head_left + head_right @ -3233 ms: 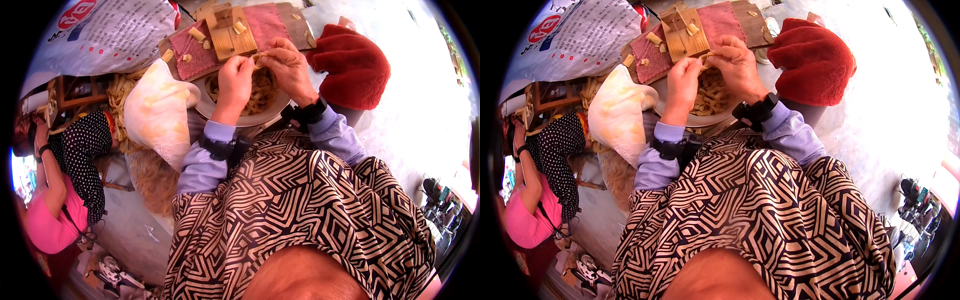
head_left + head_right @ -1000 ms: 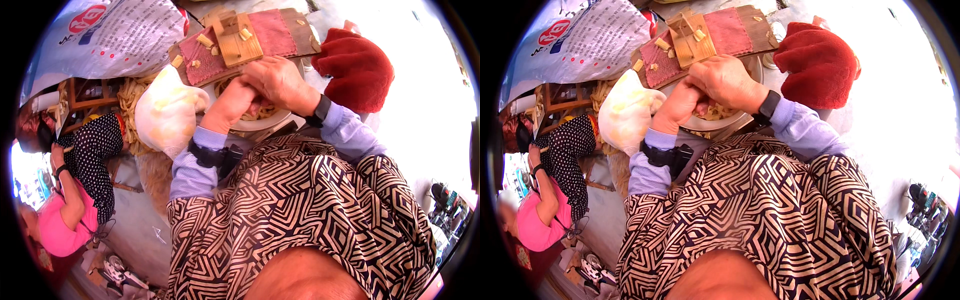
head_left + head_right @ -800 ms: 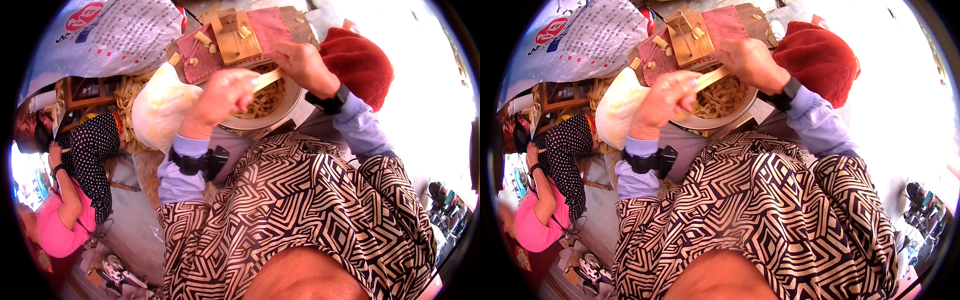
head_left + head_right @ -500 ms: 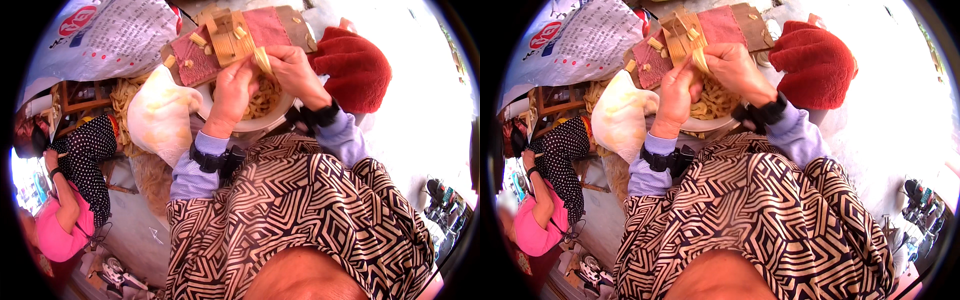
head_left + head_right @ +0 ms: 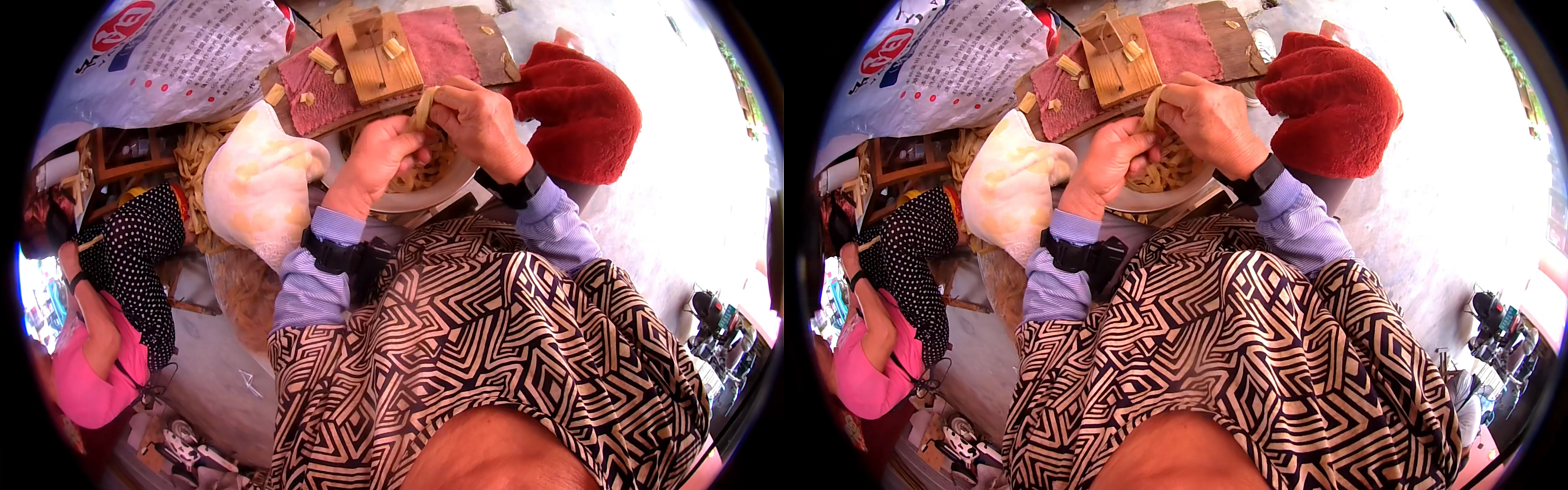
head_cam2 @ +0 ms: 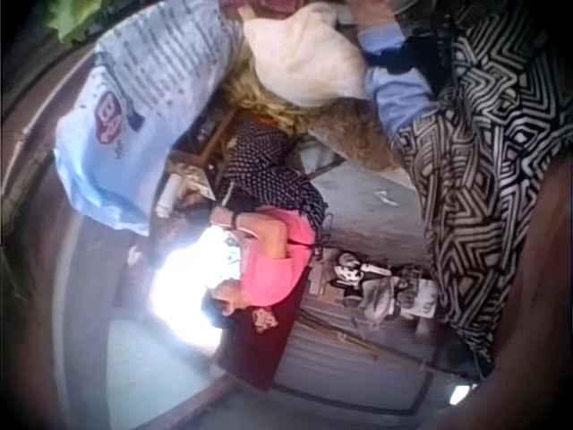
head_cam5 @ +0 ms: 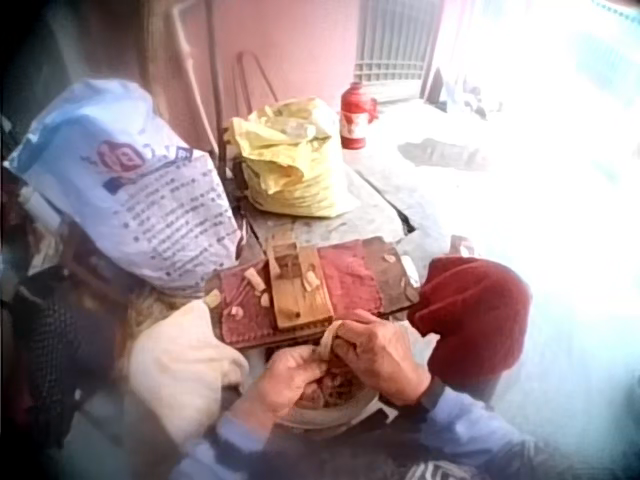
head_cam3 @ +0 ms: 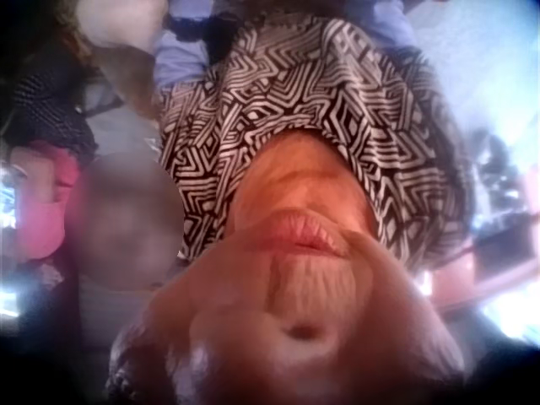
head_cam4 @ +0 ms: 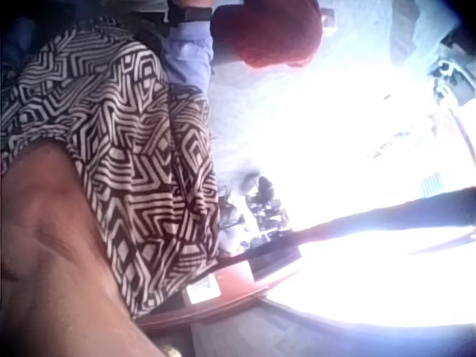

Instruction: The person uses a small wooden board to shape and fold strips of dough by hand, dropping each piece into a large bowl.

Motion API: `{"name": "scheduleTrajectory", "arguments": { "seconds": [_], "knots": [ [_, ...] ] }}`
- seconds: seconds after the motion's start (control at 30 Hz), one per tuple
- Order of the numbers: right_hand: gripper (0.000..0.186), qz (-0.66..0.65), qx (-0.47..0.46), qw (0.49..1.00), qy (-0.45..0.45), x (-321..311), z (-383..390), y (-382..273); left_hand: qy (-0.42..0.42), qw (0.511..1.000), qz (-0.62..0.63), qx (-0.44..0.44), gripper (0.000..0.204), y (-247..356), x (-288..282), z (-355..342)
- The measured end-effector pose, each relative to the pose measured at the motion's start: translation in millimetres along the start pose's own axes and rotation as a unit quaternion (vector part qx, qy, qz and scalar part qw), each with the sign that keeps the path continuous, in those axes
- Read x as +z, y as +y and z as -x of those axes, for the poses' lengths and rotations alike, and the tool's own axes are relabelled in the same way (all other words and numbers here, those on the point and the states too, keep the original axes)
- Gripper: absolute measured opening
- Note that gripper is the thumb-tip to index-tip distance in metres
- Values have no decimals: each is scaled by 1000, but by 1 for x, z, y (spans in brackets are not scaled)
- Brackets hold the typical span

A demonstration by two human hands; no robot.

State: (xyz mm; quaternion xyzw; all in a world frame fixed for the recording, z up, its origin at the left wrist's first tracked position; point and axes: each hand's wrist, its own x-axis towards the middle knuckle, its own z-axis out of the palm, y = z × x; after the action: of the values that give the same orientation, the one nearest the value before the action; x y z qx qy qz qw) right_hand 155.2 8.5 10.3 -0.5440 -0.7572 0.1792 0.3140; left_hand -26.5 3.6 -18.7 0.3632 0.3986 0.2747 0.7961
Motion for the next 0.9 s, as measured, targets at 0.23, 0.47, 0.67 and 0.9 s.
{"name": "scheduleTrajectory", "arguments": {
  "seconds": [0.23,0.47,0.67,0.9],
  "knots": [
    [22,-597,363,693,-178,17,9,3,227,778,-457,366,23,0,21,0],
    [13,-639,388,633,-199,25,15,13,170,840,-359,370,28,-2,28,5],
    [12,-239,109,965,17,21,10,-4,285,825,-355,336,13,-10,22,-18],
    [21,-381,179,905,54,14,14,18,114,989,91,-29,21,-19,42,39]
  ]
}}
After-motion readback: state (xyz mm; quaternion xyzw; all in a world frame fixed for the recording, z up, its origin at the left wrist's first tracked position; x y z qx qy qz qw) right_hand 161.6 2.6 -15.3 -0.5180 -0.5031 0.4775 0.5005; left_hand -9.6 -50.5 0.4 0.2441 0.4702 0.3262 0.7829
